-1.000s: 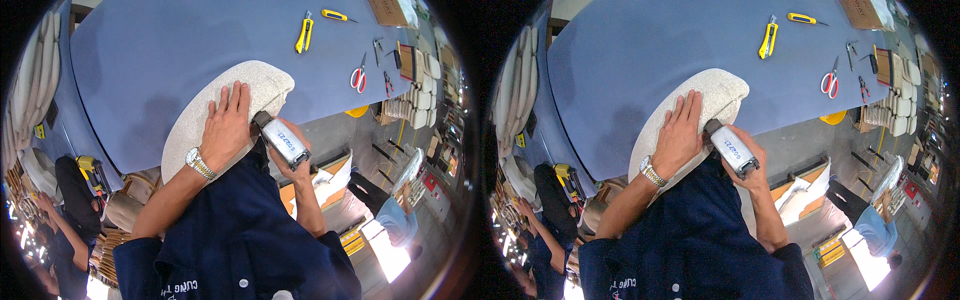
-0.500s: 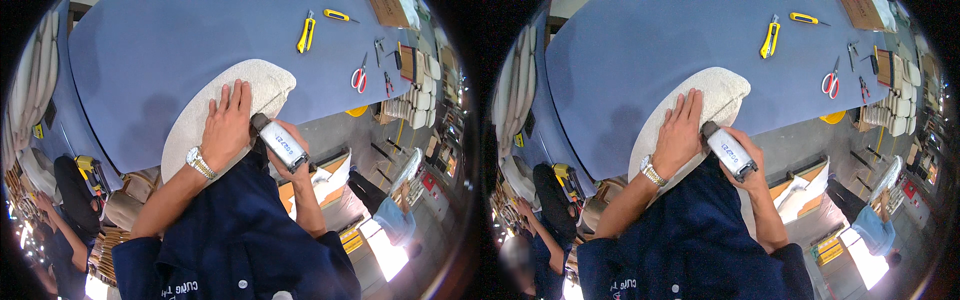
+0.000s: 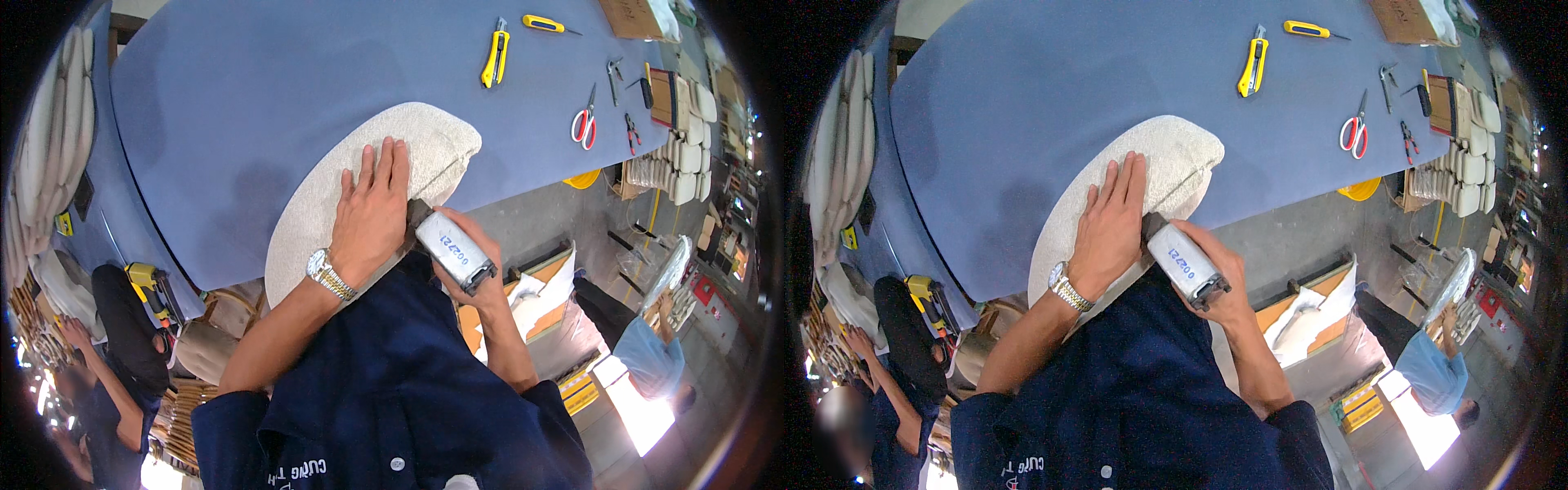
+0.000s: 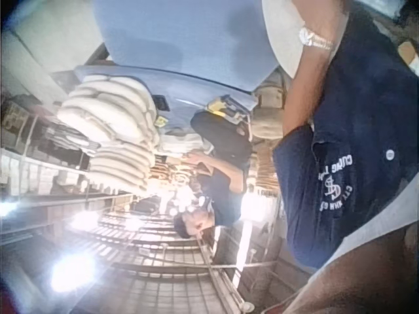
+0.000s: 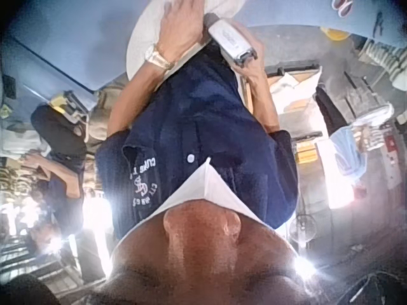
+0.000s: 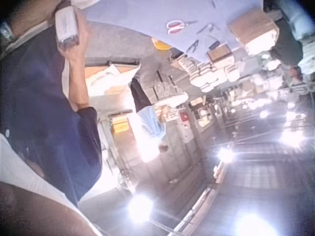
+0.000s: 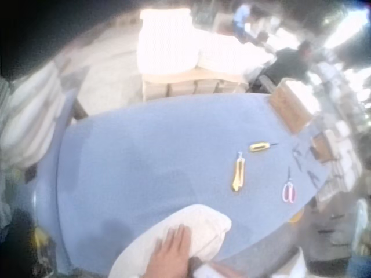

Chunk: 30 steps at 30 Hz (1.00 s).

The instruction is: The person assembles a cushion by wrapping fabric around a foam insert, securing it with a staple gun, and trimming excess fabric with a utility knife. The person repeats this process for multiple cushions at a workbench in a factory setting.

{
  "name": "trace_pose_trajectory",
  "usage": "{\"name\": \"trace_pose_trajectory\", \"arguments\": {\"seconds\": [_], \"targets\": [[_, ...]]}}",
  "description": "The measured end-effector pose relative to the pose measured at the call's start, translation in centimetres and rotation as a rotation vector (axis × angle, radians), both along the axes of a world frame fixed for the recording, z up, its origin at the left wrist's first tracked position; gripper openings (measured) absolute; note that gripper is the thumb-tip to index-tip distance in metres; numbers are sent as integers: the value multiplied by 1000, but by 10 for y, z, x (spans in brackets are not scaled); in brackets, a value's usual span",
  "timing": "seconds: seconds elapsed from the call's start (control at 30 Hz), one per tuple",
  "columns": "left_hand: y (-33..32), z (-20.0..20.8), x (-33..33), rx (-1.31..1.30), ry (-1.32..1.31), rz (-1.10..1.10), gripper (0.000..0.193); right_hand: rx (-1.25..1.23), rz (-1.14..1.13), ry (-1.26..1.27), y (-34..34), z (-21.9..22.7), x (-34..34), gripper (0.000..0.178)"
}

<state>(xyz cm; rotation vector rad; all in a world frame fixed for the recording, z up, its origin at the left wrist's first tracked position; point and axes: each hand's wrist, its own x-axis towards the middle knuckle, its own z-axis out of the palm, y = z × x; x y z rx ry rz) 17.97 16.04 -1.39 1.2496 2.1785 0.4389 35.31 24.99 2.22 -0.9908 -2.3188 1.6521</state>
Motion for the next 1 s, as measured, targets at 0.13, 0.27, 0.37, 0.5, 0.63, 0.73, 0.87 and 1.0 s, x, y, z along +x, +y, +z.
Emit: {"name": "trace_pose_trajectory", "arguments": {"seconds": [0.13, 0.27, 0.37, 0.5, 0.63, 0.73, 0.87, 1.0], "targets": [[3, 6, -8, -16, -60, -57, 92, -96, -25, 28, 4, -7, -3, 60], [-9, -1, -53, 102, -457, -125, 84, -38, -27, 84, 1, -16, 2, 61], [-35, -57, -79, 12, -603, 47, 71, -11, -23, 134, -3, -21, -2, 62], [-41, -40, -60, -14, -608, 17, 72, 60, -42, 177, -4, -24, -4, 61], [-45, -4, -40, -29, -394, -46, 80, 73, -72, 193, -7, -30, 0, 60], [-40, 16, -19, -87, -221, -3, 91, 56, -92, 175, -11, -30, 0, 61], [-41, 14, -11, -120, -140, 26, 95, 40, -99, 129, -14, -20, 2, 62], [-40, 15, -11, -122, -134, 28, 95, 43, -13, 119, -10, -21, 12, 59]]}}
